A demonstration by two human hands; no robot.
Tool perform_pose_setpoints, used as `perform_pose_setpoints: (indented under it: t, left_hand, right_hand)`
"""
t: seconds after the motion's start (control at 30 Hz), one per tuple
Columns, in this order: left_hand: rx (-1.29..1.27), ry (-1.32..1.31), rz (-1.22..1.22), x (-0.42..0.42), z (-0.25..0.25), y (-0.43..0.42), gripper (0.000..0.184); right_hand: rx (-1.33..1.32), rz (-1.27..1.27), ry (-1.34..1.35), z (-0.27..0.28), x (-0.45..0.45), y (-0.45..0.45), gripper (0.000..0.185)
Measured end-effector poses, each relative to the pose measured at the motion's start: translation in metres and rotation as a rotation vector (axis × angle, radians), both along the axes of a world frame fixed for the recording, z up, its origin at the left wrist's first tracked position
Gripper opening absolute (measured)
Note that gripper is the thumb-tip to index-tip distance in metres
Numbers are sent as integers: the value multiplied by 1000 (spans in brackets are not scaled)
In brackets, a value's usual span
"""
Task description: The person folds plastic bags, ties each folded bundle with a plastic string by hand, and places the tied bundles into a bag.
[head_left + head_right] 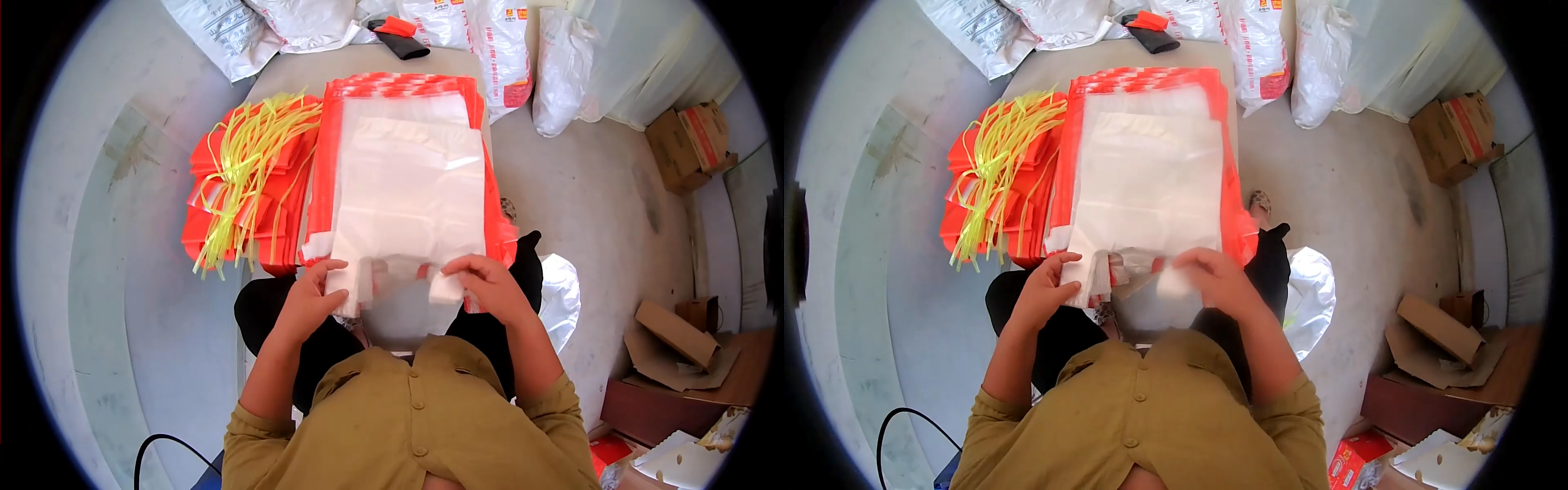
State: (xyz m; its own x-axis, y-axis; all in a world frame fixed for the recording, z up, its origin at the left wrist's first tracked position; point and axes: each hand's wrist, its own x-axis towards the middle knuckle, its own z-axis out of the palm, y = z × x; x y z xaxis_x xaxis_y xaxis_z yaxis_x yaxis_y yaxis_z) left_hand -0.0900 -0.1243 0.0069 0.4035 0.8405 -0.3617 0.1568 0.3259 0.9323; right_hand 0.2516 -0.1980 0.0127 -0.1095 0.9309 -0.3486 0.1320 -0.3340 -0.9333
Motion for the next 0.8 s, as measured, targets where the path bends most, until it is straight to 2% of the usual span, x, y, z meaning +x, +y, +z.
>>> perform_pose_setpoints:
  t: [0.1, 0.13, 0.23, 0.33, 0.43, 0.53, 0.8]
  left_hand:
    - [183, 212, -69, 5, 16, 5, 52]
    - [255, 306, -100, 9, 23, 8, 53]
    - [347, 341, -113, 17, 32, 13, 55]
    - [411, 472, -178, 29, 46, 19, 56]
    - [530, 505, -199, 43, 39, 27, 58]
    - [572, 546, -222, 58, 45, 34, 58]
    - [581, 505, -259, 80, 31, 49, 59]
  right_hand:
    - [86, 5, 157, -16, -3, 37, 32]
    - [38, 33, 132, -21, -2, 45, 39]
    - [113, 116, 110, -34, 1, 59, 45]
    - [100, 87, 82, -31, -5, 63, 48]
    - [161, 39, 5, -19, -16, 68, 45]
    - [89, 13, 73, -11, -25, 74, 41]
    - [189, 62, -12, -30, -35, 83, 35]
